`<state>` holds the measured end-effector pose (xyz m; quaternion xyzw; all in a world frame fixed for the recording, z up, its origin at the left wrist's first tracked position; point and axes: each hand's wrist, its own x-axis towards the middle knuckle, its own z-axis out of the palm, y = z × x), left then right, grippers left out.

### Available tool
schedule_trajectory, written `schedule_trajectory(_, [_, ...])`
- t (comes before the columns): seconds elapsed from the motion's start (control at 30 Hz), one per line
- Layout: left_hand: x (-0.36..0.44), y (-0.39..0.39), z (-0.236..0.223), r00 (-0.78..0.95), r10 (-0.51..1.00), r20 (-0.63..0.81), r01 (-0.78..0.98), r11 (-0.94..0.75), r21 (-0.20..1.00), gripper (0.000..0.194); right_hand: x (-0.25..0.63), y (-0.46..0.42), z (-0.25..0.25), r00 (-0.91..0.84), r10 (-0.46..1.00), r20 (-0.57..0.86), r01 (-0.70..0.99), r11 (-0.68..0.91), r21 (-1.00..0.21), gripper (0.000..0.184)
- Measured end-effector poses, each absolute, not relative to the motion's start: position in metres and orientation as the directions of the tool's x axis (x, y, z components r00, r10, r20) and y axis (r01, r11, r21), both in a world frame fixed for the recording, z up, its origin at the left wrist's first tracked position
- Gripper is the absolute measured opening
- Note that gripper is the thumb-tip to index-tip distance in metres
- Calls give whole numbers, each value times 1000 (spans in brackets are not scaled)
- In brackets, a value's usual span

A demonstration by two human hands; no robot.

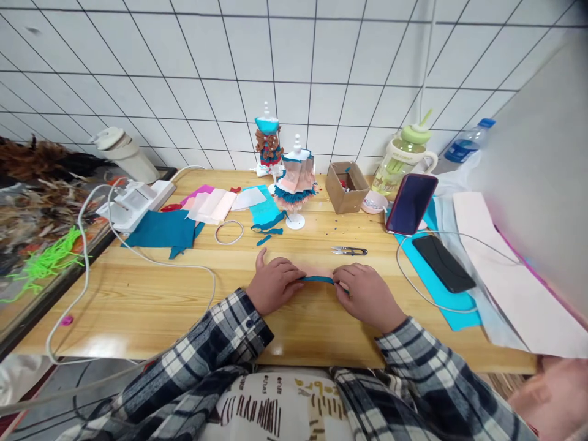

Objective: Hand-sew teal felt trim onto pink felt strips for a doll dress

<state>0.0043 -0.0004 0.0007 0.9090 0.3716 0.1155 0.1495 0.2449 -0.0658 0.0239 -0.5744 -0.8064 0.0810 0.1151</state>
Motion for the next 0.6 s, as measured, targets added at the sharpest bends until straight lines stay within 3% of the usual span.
schedule_trajectory(0.17, [5, 5, 21, 735, 677, -33, 623, -656, 427, 19, 258, -62, 36, -280, 955, -94, 845, 198, -497, 14])
schedule_trajectory(0.3, [8, 6, 31, 745, 632, -213, 633, -569, 525, 22, 266, -63, 31, -323, 940, -113, 692, 153, -706, 27])
schedule_trajectory(0.37, [8, 7, 33, 759, 597, -260, 624, -551, 554, 23, 267, -64, 27, -314, 943, -107, 663, 137, -736, 32])
schedule_trajectory(0.47, [6, 10, 31, 761, 584, -283, 621, -528, 579, 23, 268, -63, 19, -253, 962, -101, 659, 95, -746, 24])
schedule_trajectory(0.6, [-3, 19, 20, 787, 586, -193, 560, -547, 622, 26, 274, -64, 8, -285, 949, -137, 624, 75, -778, 20])
